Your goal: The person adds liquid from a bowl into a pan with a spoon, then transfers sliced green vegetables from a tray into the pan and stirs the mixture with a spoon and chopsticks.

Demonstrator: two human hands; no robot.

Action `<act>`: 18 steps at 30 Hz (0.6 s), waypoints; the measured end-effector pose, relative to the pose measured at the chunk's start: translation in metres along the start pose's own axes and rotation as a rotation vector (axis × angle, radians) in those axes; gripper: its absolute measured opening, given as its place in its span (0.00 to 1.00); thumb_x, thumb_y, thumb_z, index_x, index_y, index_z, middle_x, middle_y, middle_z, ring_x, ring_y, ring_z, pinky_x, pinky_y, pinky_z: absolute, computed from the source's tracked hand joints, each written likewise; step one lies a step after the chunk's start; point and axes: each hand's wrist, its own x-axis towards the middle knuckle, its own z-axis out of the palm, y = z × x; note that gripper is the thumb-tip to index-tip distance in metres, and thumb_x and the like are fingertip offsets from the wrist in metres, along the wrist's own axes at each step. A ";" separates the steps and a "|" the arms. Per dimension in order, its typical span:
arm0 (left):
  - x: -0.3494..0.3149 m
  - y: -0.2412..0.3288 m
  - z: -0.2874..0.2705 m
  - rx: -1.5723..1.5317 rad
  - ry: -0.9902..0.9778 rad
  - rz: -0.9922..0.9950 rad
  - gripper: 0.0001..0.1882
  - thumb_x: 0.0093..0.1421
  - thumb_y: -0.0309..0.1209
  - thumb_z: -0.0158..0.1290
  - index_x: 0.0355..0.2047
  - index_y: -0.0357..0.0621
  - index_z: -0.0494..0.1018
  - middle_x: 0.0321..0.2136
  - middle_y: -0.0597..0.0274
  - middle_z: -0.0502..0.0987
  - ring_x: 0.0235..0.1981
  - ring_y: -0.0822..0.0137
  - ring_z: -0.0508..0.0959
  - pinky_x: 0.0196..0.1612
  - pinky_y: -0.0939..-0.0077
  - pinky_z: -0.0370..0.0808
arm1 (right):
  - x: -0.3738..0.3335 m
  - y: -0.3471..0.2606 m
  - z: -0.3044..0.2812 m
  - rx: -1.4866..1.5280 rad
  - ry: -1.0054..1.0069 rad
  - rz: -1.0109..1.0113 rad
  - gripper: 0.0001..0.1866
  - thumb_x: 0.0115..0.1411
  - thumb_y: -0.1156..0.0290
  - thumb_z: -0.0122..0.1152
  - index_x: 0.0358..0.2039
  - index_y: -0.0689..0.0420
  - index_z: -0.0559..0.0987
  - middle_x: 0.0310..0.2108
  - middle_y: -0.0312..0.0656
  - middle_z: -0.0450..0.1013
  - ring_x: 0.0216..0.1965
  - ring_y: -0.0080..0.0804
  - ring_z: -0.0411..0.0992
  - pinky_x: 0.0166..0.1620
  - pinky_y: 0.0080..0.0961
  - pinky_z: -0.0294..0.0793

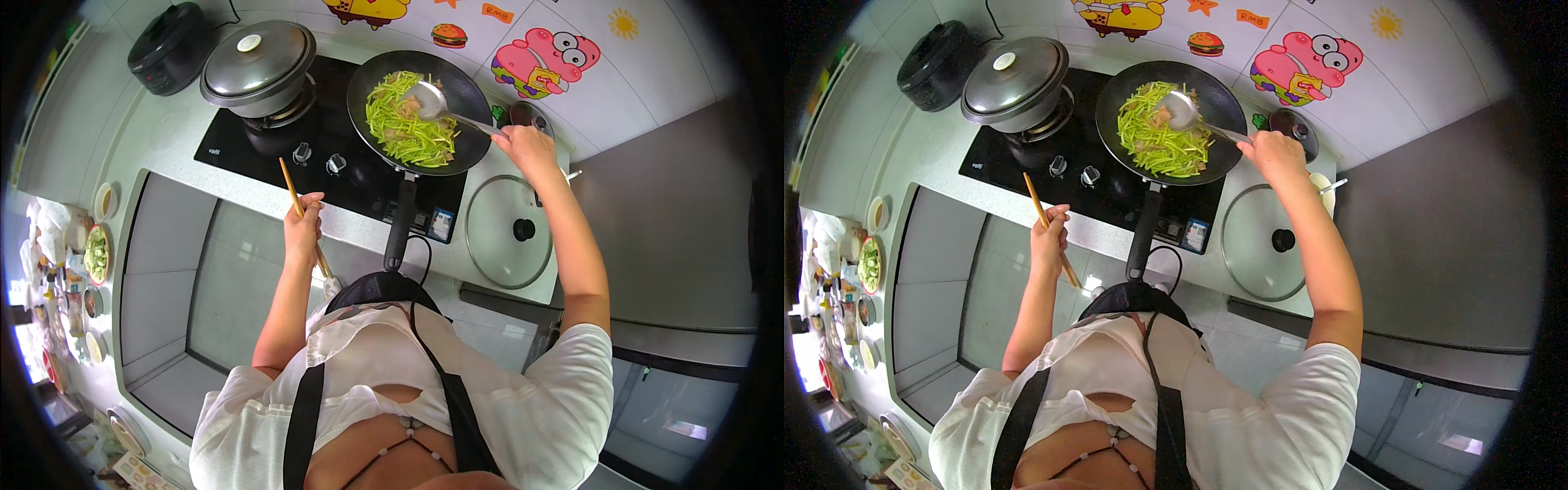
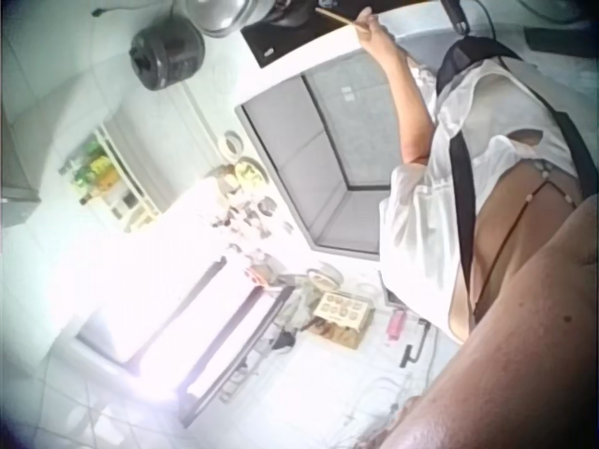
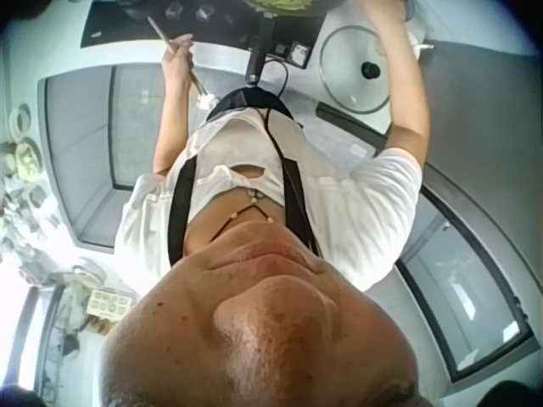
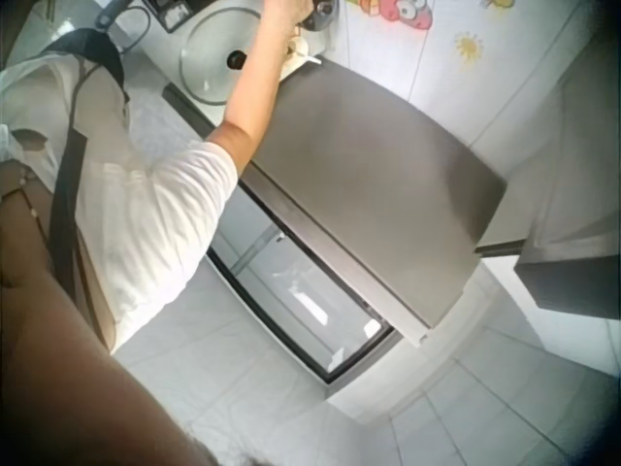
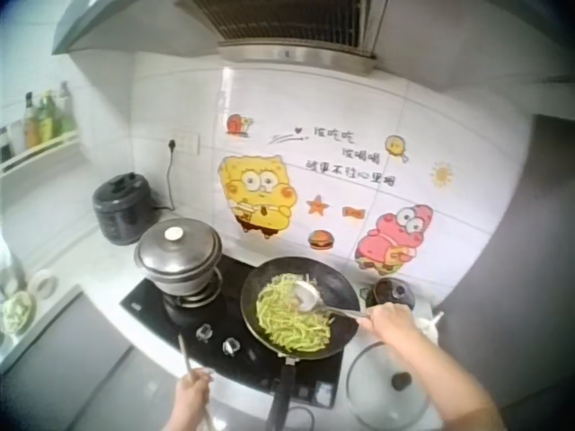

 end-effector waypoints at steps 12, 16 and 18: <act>0.004 -0.003 0.020 0.017 0.017 0.035 0.07 0.56 0.26 0.44 0.35 0.41 0.70 0.23 0.72 0.67 0.13 0.84 0.57 0.13 0.90 0.51 | -0.020 0.051 -0.040 -0.266 0.227 -0.007 0.13 0.48 0.56 0.58 0.25 0.53 0.75 0.19 0.43 0.72 0.24 0.39 0.73 0.26 0.34 0.70; 0.004 -0.005 0.023 0.019 0.045 0.027 0.08 0.57 0.26 0.44 0.36 0.41 0.70 0.24 0.72 0.67 0.13 0.83 0.57 0.13 0.90 0.51 | 0.009 0.055 -0.035 -0.344 0.271 -0.066 0.13 0.48 0.57 0.58 0.22 0.54 0.75 0.19 0.43 0.73 0.25 0.37 0.73 0.27 0.31 0.71; 0.001 -0.006 0.023 0.023 0.059 0.023 0.08 0.57 0.26 0.43 0.36 0.41 0.70 0.24 0.72 0.67 0.13 0.83 0.57 0.13 0.89 0.51 | 0.025 0.052 -0.025 -0.346 0.265 -0.096 0.12 0.48 0.58 0.58 0.22 0.54 0.75 0.20 0.42 0.73 0.25 0.36 0.73 0.27 0.30 0.71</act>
